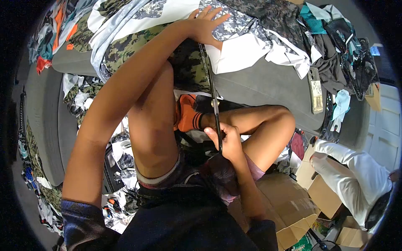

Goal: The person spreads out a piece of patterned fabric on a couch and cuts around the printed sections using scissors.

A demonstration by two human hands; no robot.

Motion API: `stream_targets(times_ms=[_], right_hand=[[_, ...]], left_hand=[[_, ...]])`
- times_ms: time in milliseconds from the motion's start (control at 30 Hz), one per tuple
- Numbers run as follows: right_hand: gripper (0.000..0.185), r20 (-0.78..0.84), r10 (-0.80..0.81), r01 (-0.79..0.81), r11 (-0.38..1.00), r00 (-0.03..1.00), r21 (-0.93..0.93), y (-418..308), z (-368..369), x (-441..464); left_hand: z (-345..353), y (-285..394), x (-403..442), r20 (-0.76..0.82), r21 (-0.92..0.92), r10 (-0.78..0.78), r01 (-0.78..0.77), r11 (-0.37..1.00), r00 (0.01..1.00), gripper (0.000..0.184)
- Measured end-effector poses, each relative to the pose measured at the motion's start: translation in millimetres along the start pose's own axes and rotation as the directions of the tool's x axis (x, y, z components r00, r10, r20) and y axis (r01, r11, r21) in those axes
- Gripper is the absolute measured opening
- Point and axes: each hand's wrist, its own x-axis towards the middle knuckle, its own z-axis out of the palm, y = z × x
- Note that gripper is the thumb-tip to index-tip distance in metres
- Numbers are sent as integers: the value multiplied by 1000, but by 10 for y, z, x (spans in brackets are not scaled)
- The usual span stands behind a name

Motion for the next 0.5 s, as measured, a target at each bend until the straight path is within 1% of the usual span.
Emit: stream_targets(times_ms=[100,233,400,433,500], right_hand=[[36,-11,5,-6,1000,1000,-25,-7,-18,-6],[32,23,-58,60,995,998,-84,39,-35,7],[38,-11,-10,10,997,1000,-79,-35,-29,-13],[38,-12,-11,10,997,1000,-78,-50,-28,-14],[39,-15,-3,2,997,1000,-82,-77,-30,-16]], left_hand=[[-1,18,21,-4,6,-2,2,1000,1000,106],[14,8,13,-17,-4,1,-1,1000,1000,106],[16,4,20,-23,-9,0,0,1000,1000,106],[104,-33,74,-23,-8,0,-1,1000,1000,106],[358,-149,191,-148,16,31,-29,999,988,106]])
